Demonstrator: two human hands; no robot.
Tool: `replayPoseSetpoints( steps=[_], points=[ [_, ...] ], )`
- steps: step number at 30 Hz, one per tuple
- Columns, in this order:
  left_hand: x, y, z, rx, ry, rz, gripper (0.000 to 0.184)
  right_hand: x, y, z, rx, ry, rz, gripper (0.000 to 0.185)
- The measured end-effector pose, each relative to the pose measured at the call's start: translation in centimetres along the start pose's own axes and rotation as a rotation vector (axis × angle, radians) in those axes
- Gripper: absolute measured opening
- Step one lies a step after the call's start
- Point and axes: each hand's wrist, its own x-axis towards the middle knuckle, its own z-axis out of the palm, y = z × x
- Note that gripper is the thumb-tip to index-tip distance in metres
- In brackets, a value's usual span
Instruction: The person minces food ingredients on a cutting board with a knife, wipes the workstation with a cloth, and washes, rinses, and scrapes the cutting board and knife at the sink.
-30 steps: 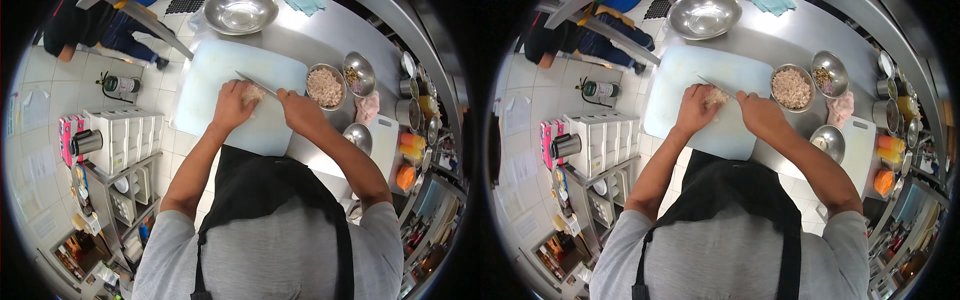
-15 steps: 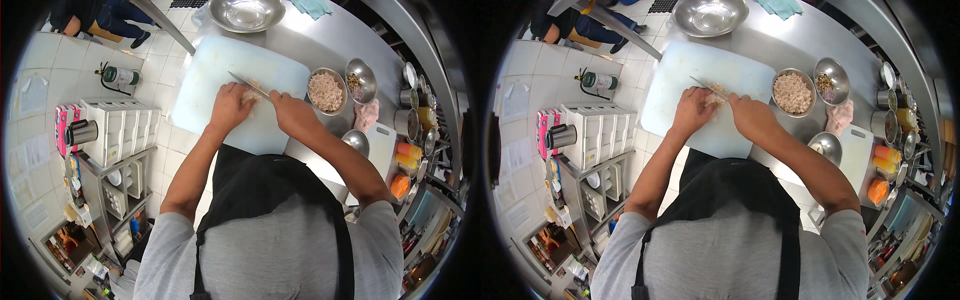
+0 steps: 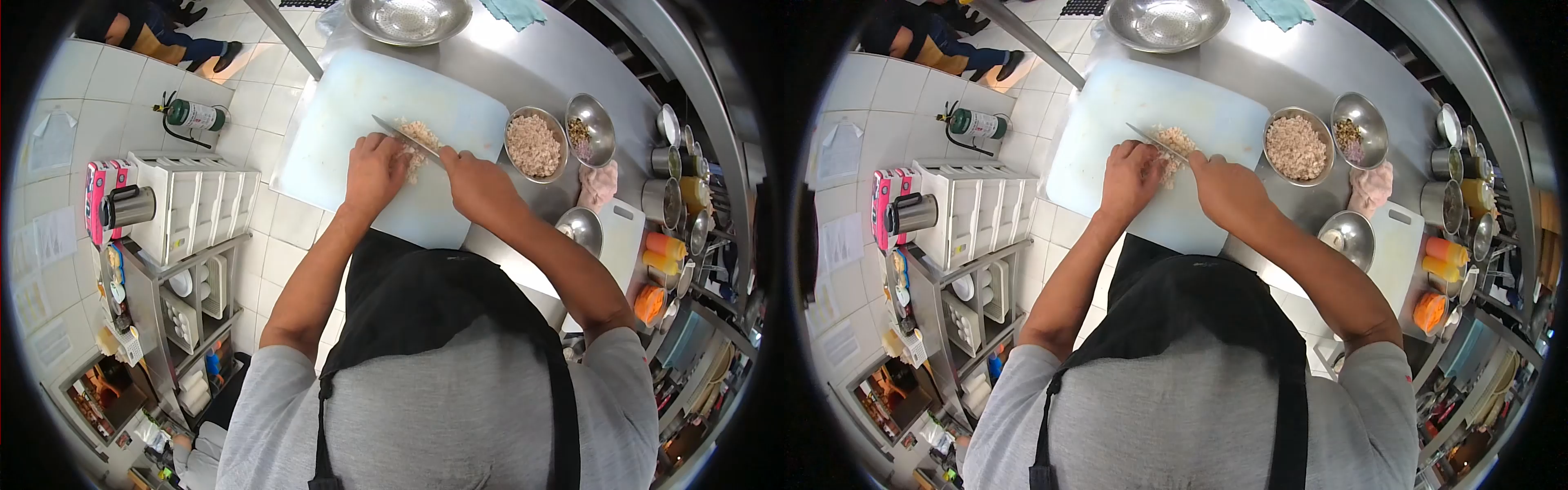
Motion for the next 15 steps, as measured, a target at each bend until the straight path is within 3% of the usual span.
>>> replayPoseSetpoints(
  steps=[9,15],
  points=[
    [-0.5,0.3,-0.7,-0.02,0.06,0.106,0.025,-0.8,-0.3,0.4,0.044,0.042,-0.007,0.024],
    [-0.5,0.2,-0.5,-0.009,-0.078,0.008,0.036,-0.5,-0.4,0.2,0.055,0.008,-0.011,0.025]
  ],
)
